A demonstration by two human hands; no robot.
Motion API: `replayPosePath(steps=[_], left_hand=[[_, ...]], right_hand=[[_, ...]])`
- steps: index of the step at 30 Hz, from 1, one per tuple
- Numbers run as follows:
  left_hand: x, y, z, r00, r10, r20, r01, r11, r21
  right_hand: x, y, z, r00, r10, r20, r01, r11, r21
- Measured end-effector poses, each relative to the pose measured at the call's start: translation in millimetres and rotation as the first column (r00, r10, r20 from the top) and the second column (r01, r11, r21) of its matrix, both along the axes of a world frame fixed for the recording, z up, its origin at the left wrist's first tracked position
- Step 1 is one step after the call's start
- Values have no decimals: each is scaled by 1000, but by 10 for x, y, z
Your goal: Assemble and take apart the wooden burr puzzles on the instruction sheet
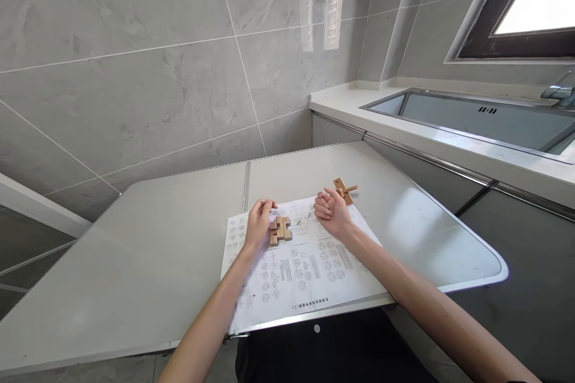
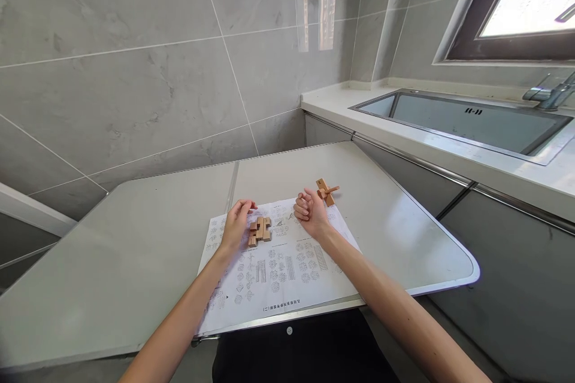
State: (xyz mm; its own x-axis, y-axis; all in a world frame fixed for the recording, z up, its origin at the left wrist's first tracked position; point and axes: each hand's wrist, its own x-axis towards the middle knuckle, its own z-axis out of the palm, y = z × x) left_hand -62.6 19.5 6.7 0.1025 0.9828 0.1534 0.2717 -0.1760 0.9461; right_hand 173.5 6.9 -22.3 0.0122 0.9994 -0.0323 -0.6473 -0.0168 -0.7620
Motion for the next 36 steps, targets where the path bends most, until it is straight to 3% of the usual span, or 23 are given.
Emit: replayPosePath(steps=[5, 11, 16, 21, 28, 36], left_hand=[[-257, -86, 79, 958, -134, -253, 145, 989, 25], [-561, -12, 124, 841, -259, -475, 306, 952, 23], [-686, 10, 126, 752, -317, -578, 377, 926, -18], [-689, 10, 88, 727, -335, -599, 406, 914, -19], [-730, 47, 145, 802, -288, -523, 357, 934, 33], [-537, -52, 162, 912, -237, -334, 274, 959, 67]], right_hand=[[-139, -118, 112, 937, 90, 338, -111, 993, 44], [-303, -259, 149, 688, 17, 725, -217, 959, 183], [-352, -304, 66, 471, -40, 881, -350, 908, 228], [-352, -283, -7, 358, -89, 929, -385, 893, 234], [-371, -275, -16, 360, -114, 926, -375, 891, 256], [-348, -267, 24, 535, -108, 838, -209, 944, 255]])
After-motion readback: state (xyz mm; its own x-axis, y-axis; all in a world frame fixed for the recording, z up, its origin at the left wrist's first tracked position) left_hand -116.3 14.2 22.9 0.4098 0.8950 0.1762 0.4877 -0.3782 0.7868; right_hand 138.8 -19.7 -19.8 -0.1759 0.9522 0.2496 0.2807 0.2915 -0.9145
